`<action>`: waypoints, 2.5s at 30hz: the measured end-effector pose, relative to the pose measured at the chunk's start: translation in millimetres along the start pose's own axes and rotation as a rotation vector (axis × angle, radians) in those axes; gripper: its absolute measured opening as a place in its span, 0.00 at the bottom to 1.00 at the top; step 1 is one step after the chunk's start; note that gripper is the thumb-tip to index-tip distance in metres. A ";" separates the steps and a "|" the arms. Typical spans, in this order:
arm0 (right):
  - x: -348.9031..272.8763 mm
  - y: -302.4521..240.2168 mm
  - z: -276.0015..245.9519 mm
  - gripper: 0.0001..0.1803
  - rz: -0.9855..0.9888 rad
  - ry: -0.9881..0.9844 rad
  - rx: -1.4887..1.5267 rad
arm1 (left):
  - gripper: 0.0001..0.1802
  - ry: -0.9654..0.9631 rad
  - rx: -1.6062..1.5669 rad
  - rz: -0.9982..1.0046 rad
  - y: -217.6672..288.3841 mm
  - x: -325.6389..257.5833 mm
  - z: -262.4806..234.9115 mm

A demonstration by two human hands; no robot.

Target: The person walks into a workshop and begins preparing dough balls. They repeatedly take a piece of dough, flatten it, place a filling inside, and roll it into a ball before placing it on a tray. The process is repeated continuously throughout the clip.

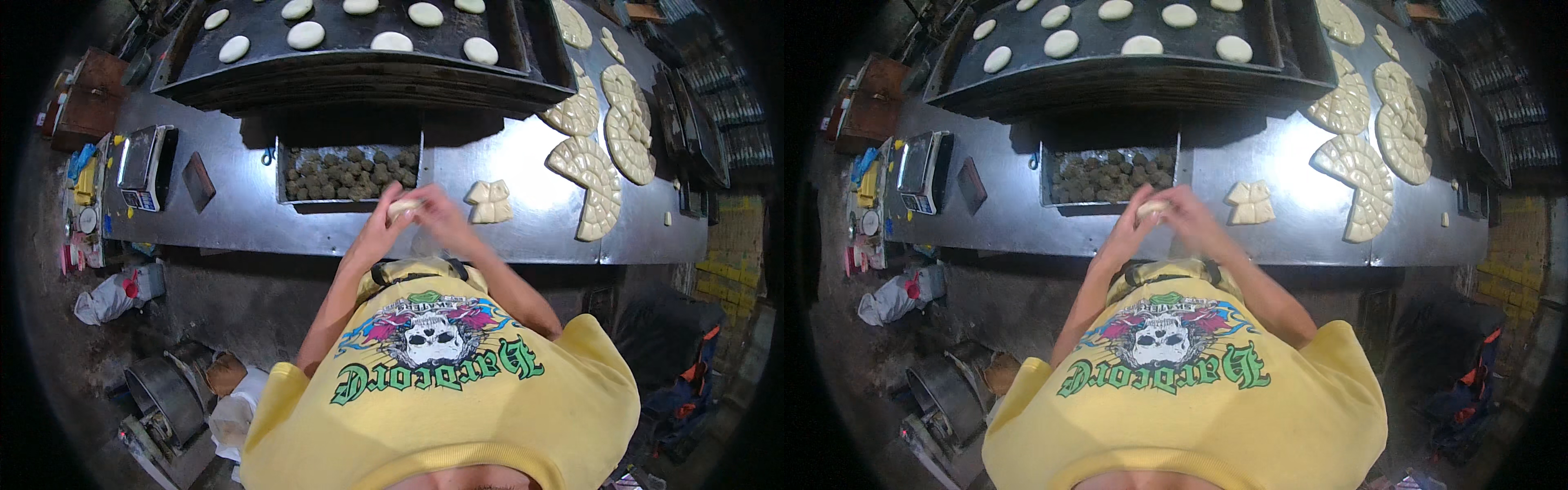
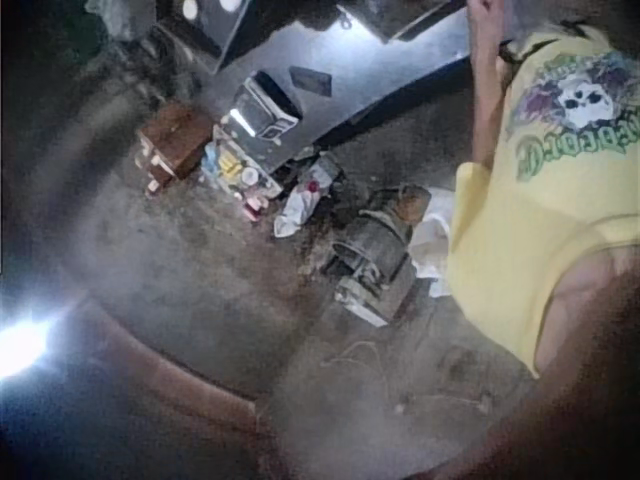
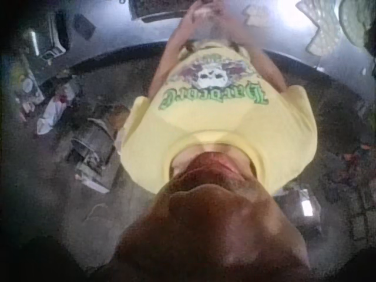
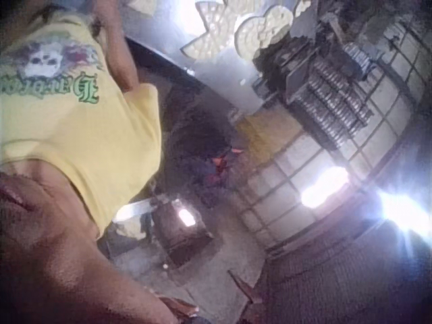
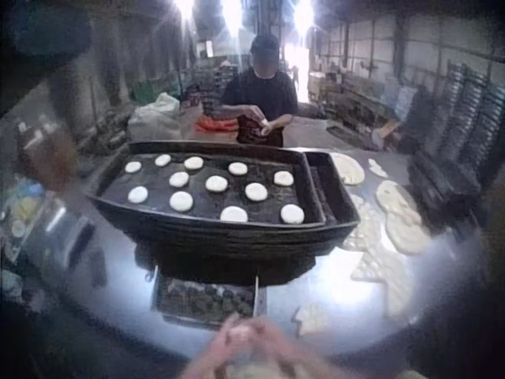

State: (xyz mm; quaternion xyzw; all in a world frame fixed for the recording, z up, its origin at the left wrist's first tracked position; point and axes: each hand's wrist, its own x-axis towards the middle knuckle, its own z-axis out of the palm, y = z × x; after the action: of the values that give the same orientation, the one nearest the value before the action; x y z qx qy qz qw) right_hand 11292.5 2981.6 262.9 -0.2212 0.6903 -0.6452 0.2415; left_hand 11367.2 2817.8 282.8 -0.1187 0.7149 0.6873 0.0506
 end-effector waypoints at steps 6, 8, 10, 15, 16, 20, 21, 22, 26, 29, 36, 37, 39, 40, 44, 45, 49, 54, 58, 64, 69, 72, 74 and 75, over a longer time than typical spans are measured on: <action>71.2 1.4 86.3 0.14 -0.180 -0.126 -0.421 | 0.18 0.430 0.020 -0.052 -29.4 -22.8 -93.7; 105.6 19.7 96.9 0.18 -0.256 -0.128 -0.556 | 0.21 0.604 -0.099 0.053 -24.5 -32.1 -119.2; 120.4 33.6 110.0 0.19 -0.178 -0.056 -0.850 | 0.22 0.661 -0.201 0.061 -33.0 -34.8 -148.2; 139.6 43.0 120.7 0.17 -0.057 -0.060 -0.850 | 0.20 0.483 -0.331 -0.069 -33.2 -28.2 -203.9; 140.3 43.3 122.6 0.19 -0.048 -0.001 -0.748 | 0.20 0.451 -0.344 -0.089 -26.3 -22.7 -202.9; 128.5 -41.5 152.6 0.21 -0.022 0.012 -0.374 | 0.20 0.282 -0.592 -0.123 -33.9 6.7 -197.4; 126.2 -44.7 164.7 0.21 -0.101 0.044 -0.361 | 0.21 0.283 -0.697 -0.246 -41.2 17.2 -196.2; 124.6 -46.1 171.5 0.21 -0.175 0.087 -0.360 | 0.21 0.126 -0.736 -0.299 -43.9 27.6 -202.7; 124.2 -35.1 178.3 0.21 -0.439 0.230 -0.643 | 0.17 0.056 -0.847 -0.412 -18.4 51.5 -191.6; 119.0 -42.6 176.1 0.20 -0.462 0.276 -0.737 | 0.16 -0.047 -0.861 -0.465 -15.6 54.3 -195.6; 139.2 -26.0 166.1 0.11 -0.355 0.332 -0.680 | 0.17 0.079 -0.726 -0.232 -15.5 47.1 -167.7; 143.0 -26.7 163.4 0.11 -0.286 0.351 -0.588 | 0.18 0.034 -0.713 -0.217 -5.4 50.5 -167.9; 145.4 -23.7 154.3 0.15 -0.212 0.365 -0.257 | 0.19 -0.043 -0.681 -0.193 15.5 46.5 -168.5; 147.6 -28.8 150.6 0.16 -0.177 0.354 -0.120 | 0.24 -0.134 -0.636 -0.074 17.3 48.8 -170.8; 131.0 -61.1 123.8 0.24 -0.181 0.141 -0.284 | 0.37 -0.274 -0.320 0.105 39.3 42.4 -177.1; 126.8 -61.8 117.7 0.25 -0.223 0.099 -0.445 | 0.38 -0.225 -0.299 0.129 46.9 37.7 -171.7; 114.0 -76.8 128.4 0.17 -0.144 0.276 0.244 | 0.34 0.015 -0.230 0.258 37.7 36.0 -145.7; 88.2 -71.5 121.8 0.17 -0.099 0.329 0.048 | 0.23 0.139 -0.523 0.213 14.8 46.6 -100.8; 51.3 -74.9 88.9 0.20 -0.368 0.267 -0.154 | 0.17 0.178 -0.730 0.021 20.0 51.1 -68.8; 23.0 -56.8 34.5 0.15 -0.431 0.118 -0.473 | 0.23 0.121 -0.537 -0.192 17.0 47.2 -30.4; 33.0 -62.9 -11.8 0.16 -0.198 0.160 -0.091 | 0.38 0.066 -0.493 0.173 54.3 35.6 22.5; 27.6 -71.5 -35.7 0.12 -0.013 0.017 0.326 | 0.37 -0.070 -0.332 0.304 61.3 35.7 32.2; 21.9 -66.8 -52.2 0.12 -0.043 0.074 0.244 | 0.36 -0.097 -0.190 0.352 65.9 31.0 50.7; 19.6 -63.0 -58.9 0.11 -0.051 0.105 0.206 | 0.38 -0.114 -0.118 0.366 70.0 28.2 59.9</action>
State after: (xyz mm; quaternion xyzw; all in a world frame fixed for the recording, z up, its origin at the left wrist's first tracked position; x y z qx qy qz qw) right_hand 11240.3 3011.3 327.8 -0.1788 0.6260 -0.7294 0.2100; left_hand 11317.8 2876.5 341.1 0.0498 0.6788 0.7314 -0.0418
